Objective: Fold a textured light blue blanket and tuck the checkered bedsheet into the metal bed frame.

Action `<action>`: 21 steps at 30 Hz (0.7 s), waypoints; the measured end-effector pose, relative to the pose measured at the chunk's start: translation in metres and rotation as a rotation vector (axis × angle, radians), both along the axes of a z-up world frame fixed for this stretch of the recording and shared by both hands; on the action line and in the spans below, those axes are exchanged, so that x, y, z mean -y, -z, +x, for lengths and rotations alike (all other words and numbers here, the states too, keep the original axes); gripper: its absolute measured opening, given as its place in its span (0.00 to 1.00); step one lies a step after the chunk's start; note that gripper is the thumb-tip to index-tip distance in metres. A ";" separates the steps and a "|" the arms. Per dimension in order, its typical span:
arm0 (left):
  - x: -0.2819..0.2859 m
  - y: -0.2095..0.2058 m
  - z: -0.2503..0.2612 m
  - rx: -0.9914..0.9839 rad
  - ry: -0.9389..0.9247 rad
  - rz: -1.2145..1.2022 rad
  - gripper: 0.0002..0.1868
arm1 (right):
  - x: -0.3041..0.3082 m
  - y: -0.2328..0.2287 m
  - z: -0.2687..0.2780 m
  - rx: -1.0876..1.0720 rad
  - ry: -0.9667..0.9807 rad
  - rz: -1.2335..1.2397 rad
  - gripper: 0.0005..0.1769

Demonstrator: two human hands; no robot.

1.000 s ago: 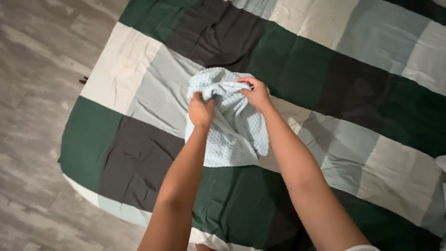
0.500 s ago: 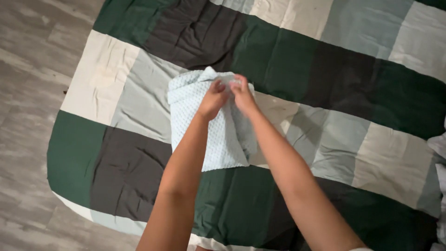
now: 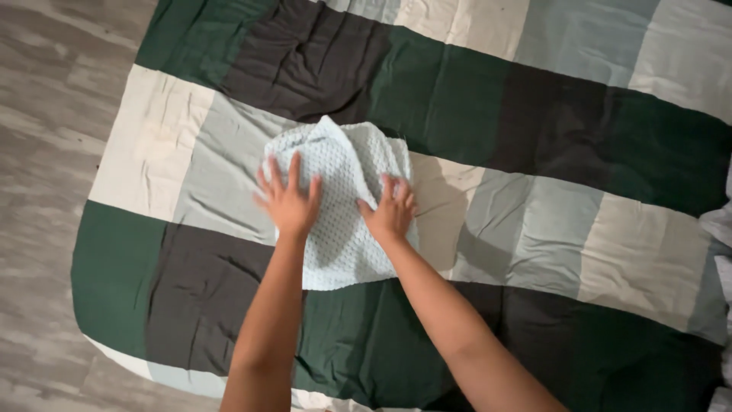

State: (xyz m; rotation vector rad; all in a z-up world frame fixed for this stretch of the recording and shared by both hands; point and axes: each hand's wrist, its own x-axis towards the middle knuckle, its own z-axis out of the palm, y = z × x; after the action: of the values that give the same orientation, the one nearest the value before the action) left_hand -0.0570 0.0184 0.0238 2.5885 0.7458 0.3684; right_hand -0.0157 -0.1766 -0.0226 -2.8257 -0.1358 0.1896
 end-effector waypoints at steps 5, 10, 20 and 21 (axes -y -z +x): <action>-0.007 0.055 -0.051 -0.121 -0.215 -0.440 0.54 | 0.009 -0.006 0.000 -0.215 0.241 0.028 0.66; -0.031 0.067 -0.054 0.278 -0.143 -1.181 0.49 | 0.034 0.032 0.010 -0.464 0.284 0.200 0.68; 0.047 -0.182 -0.026 0.245 0.185 -0.600 0.42 | 0.054 -0.082 0.029 -0.004 0.227 0.331 0.55; 0.060 -0.211 -0.028 0.240 0.238 -0.313 0.45 | 0.035 -0.097 0.033 -0.081 0.267 0.385 0.53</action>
State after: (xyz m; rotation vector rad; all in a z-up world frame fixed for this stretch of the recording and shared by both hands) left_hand -0.0852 -0.0413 0.2344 2.2549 0.3724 0.4397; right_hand 0.0173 -0.2116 0.0745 -2.4175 0.2014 0.1933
